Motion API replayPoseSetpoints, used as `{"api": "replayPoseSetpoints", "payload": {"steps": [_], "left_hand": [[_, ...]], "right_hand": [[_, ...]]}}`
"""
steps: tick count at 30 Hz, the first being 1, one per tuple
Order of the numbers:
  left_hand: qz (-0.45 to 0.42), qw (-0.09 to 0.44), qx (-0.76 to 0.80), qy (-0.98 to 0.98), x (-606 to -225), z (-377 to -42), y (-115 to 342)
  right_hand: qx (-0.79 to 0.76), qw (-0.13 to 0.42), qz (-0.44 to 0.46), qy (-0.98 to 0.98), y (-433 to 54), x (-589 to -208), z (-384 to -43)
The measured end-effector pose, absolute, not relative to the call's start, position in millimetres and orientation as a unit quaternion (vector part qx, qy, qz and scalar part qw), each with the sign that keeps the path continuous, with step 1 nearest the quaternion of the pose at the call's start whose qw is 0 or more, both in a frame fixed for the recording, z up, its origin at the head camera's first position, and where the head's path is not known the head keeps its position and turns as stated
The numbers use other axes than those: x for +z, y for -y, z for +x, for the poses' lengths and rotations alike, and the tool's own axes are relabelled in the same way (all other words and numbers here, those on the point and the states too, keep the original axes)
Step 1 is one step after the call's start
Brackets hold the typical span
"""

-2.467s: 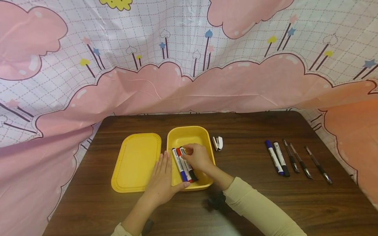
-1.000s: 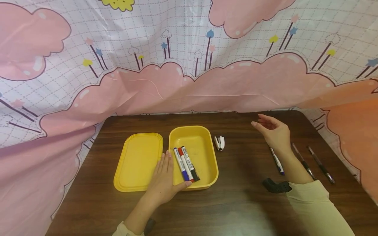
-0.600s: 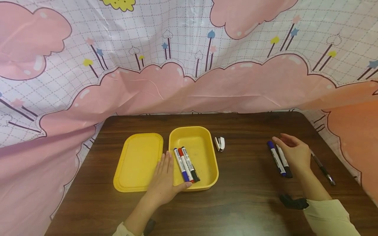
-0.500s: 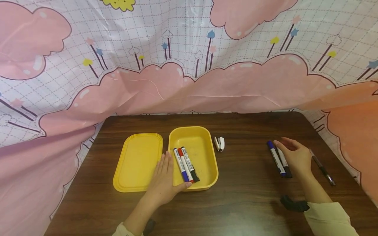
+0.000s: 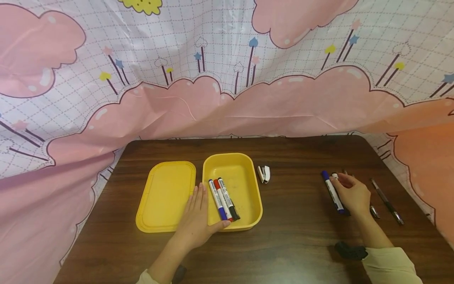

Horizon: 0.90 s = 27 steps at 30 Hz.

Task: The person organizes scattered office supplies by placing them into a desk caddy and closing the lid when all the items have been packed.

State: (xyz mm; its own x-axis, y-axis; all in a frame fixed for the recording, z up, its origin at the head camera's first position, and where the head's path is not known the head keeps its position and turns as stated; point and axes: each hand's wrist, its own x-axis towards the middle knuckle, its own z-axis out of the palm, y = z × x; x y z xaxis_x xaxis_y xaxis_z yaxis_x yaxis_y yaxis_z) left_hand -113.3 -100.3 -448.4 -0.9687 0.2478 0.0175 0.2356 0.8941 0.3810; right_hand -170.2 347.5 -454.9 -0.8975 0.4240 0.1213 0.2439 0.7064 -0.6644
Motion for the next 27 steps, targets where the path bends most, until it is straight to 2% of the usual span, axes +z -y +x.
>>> {"api": "replayPoseSetpoints", "payload": {"steps": [10, 20, 27], "left_hand": [[0.12, 0.026, 0.197, -0.973, -446, -112, 100], [0.121, 0.021, 0.198, -0.973, -446, -112, 100], [0.123, 0.021, 0.193, -0.973, -446, -112, 101]], "right_hand": [[0.311, 0.141, -0.158, 0.927, -352, -466, -167], [0.272, 0.229, -0.071, 0.932, -346, -477, -170], [0.259, 0.229, -0.065, 0.936, -339, -479, -171]]}}
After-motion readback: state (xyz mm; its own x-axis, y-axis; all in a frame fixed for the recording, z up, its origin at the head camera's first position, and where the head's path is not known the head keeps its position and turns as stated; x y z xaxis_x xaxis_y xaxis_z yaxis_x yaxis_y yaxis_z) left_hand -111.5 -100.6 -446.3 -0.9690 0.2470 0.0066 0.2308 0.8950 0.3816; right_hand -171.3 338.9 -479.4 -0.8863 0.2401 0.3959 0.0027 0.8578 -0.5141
